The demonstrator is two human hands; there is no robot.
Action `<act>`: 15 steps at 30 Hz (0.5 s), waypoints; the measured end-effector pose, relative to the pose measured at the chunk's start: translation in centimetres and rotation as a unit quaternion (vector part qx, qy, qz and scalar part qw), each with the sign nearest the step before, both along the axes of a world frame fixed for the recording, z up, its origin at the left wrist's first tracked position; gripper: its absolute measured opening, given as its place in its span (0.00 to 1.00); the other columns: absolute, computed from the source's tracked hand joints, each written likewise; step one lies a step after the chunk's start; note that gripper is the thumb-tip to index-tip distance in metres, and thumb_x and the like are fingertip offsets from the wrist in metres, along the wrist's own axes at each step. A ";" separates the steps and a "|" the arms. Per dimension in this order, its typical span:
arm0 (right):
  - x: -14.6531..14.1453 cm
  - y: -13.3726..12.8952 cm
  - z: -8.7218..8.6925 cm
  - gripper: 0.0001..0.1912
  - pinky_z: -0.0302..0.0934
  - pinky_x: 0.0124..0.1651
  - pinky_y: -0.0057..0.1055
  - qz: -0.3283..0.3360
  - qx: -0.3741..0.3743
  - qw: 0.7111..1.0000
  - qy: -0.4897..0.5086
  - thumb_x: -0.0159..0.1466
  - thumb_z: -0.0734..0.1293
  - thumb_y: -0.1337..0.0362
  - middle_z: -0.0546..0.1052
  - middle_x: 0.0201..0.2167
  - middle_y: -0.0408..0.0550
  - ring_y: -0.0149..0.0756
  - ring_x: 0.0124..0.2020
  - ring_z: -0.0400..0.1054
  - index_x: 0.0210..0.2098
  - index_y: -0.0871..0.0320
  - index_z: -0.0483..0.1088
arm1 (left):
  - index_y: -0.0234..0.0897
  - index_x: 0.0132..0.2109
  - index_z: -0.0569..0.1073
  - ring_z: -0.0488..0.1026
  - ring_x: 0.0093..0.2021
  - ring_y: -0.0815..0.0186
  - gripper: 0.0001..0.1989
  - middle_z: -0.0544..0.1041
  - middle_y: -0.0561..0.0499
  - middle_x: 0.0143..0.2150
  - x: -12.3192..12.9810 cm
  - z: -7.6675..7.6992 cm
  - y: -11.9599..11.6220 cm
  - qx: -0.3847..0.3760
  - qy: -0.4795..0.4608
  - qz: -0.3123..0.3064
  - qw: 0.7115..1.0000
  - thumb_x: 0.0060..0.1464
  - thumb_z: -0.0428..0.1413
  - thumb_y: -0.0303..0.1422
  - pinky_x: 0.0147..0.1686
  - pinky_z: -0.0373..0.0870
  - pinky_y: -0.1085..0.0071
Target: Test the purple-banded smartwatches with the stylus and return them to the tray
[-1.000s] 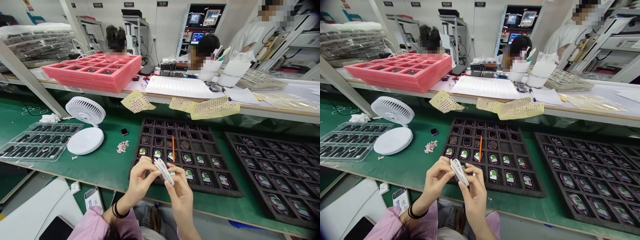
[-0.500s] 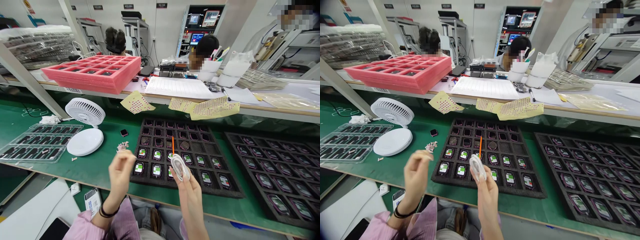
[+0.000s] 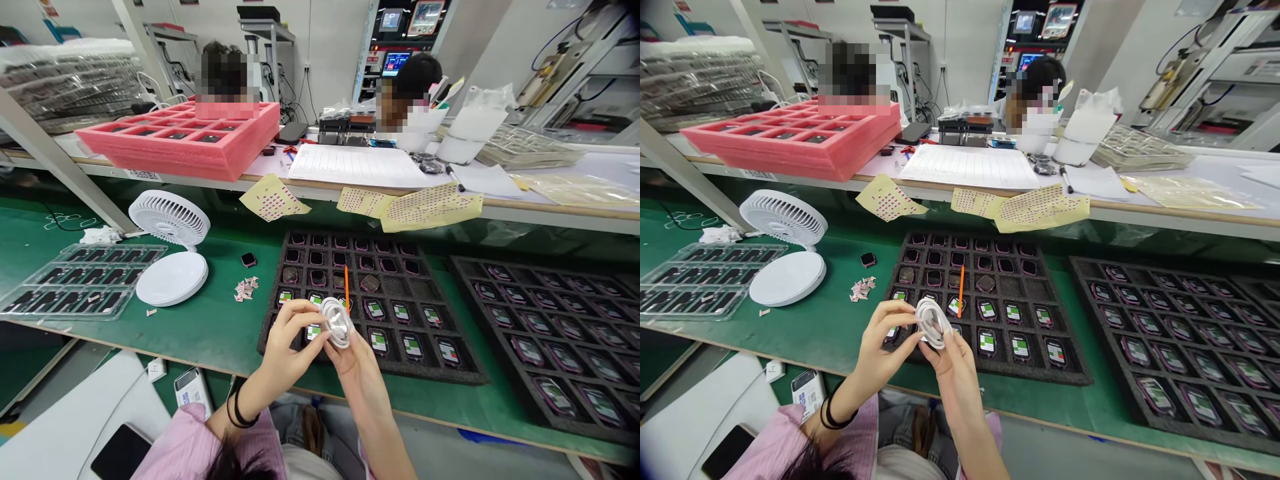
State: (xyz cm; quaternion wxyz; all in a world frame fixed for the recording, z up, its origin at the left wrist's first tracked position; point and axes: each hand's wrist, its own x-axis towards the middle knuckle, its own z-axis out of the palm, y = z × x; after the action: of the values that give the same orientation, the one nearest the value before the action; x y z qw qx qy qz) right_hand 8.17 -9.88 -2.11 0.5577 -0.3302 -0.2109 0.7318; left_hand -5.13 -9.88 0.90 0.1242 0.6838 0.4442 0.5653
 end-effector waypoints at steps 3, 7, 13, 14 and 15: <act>-0.1 -0.1 0.5 0.14 0.69 0.50 0.43 -0.017 0.020 0.999 -0.026 0.58 0.71 0.55 0.80 0.43 0.51 0.43 0.46 0.73 0.40 0.55 0.78 | 0.41 0.46 0.73 0.71 0.43 0.63 0.11 0.71 0.46 0.44 0.1 -0.1 0.0 -0.029 0.022 0.013 0.999 0.56 0.57 0.27 0.40 0.73 0.67; -0.1 -0.1 0.3 0.13 0.67 0.52 0.45 -0.027 0.039 0.997 -0.060 0.59 0.70 0.55 0.80 0.43 0.51 0.43 0.46 0.72 0.39 0.55 0.78 | 0.40 0.46 0.75 0.71 0.44 0.62 0.10 0.71 0.46 0.45 0.2 0.0 -0.1 -0.057 0.027 0.018 0.998 0.56 0.57 0.28 0.41 0.73 0.66; -0.2 -0.2 0.1 0.12 0.66 0.53 0.44 -0.025 0.062 0.996 -0.065 0.61 0.69 0.57 0.78 0.47 0.51 0.43 0.50 0.70 0.42 0.55 0.78 | 0.39 0.44 0.76 0.71 0.42 0.64 0.09 0.72 0.47 0.42 0.4 0.3 0.0 -0.104 -0.004 0.015 0.994 0.56 0.57 0.27 0.37 0.71 0.71; -0.2 -0.2 0.1 0.13 0.66 0.53 0.45 -0.025 0.061 0.996 -0.065 0.61 0.69 0.57 0.78 0.47 0.51 0.43 0.49 0.70 0.42 0.55 0.78 | 0.39 0.43 0.76 0.71 0.41 0.65 0.08 0.72 0.47 0.41 0.5 0.4 0.1 -0.117 -0.015 0.015 0.993 0.56 0.57 0.27 0.35 0.70 0.72; -0.2 -0.2 0.1 0.13 0.66 0.53 0.45 -0.026 0.056 0.996 -0.065 0.60 0.69 0.56 0.78 0.47 0.51 0.43 0.49 0.70 0.41 0.55 0.78 | 0.39 0.42 0.77 0.71 0.40 0.65 0.07 0.72 0.47 0.40 0.5 0.5 0.1 -0.129 -0.028 0.013 0.991 0.55 0.58 0.27 0.33 0.70 0.73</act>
State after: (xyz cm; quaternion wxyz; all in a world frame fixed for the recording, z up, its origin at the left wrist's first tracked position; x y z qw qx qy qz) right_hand 7.99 -10.05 -2.01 0.5788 -0.3511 -0.2787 0.6812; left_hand -4.66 -9.74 1.35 0.2166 0.6404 0.5184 0.5236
